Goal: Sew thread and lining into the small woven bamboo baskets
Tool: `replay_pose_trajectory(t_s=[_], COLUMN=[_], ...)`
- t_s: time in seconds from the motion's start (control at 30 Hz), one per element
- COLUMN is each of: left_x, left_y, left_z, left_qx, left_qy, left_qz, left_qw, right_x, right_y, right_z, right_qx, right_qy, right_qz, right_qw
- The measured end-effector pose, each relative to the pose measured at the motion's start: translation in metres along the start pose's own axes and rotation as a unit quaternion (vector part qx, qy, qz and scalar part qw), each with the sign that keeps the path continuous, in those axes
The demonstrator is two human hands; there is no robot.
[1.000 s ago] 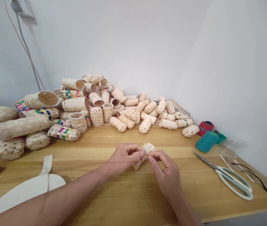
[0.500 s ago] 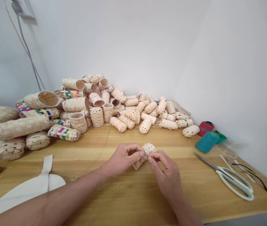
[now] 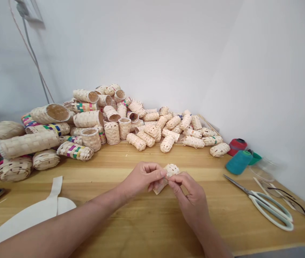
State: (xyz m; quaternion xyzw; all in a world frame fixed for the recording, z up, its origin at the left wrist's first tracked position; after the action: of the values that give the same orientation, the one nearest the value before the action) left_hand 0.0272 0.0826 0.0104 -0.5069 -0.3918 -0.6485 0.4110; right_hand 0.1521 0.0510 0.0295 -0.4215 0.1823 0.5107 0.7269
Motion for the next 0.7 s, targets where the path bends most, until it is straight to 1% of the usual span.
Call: replay_pose_trajectory(t_s=[0.1,0.2,0.27,0.37,0.47,0.6,0.7], left_x=[-0.003,-0.007,-0.010,-0.012,-0.011,-0.012,-0.011], left_y=[0.000,0.004,0.006,0.008,0.006,0.005,0.006], left_z=[0.000,0.000,-0.001,-0.001,0.000,0.002,0.002], left_qx=[-0.008,-0.033,-0.049,-0.056,-0.049,-0.045,-0.040], left_qy=[-0.012,-0.033,-0.046,-0.047,-0.028,-0.016,-0.021], left_qz=[-0.033,-0.089,-0.106,-0.085,-0.047,-0.017,-0.011], left_qw=[0.999,0.995,0.992,0.994,0.997,0.999,0.999], right_x=[-0.002,-0.004,-0.003,-0.002,-0.003,-0.004,0.000], right_y=[0.000,0.000,0.000,0.002,0.003,0.001,0.000], right_z=[-0.001,-0.001,-0.001,-0.001,0.000,0.000,-0.001], right_qx=[-0.005,-0.006,-0.010,-0.019,-0.028,-0.021,-0.014], right_qy=[-0.010,-0.020,-0.022,-0.023,-0.023,-0.024,-0.004], right_qz=[0.001,0.004,0.010,0.021,0.025,0.029,0.032], right_qw=[1.000,1.000,1.000,0.999,0.999,0.999,0.999])
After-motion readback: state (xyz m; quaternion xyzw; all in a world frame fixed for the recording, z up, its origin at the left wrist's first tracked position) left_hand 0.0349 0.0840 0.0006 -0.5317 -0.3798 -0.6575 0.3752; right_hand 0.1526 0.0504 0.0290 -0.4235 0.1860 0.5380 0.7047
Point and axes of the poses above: each hand's wrist, its own z-axis towards the middle knuckle, its own y-axis out of the palm, x = y × z, the point moved 8 cm from there along z, towards the middle knuckle, and after that the axes turned 8 degrees about y, right-handed, at the moved point
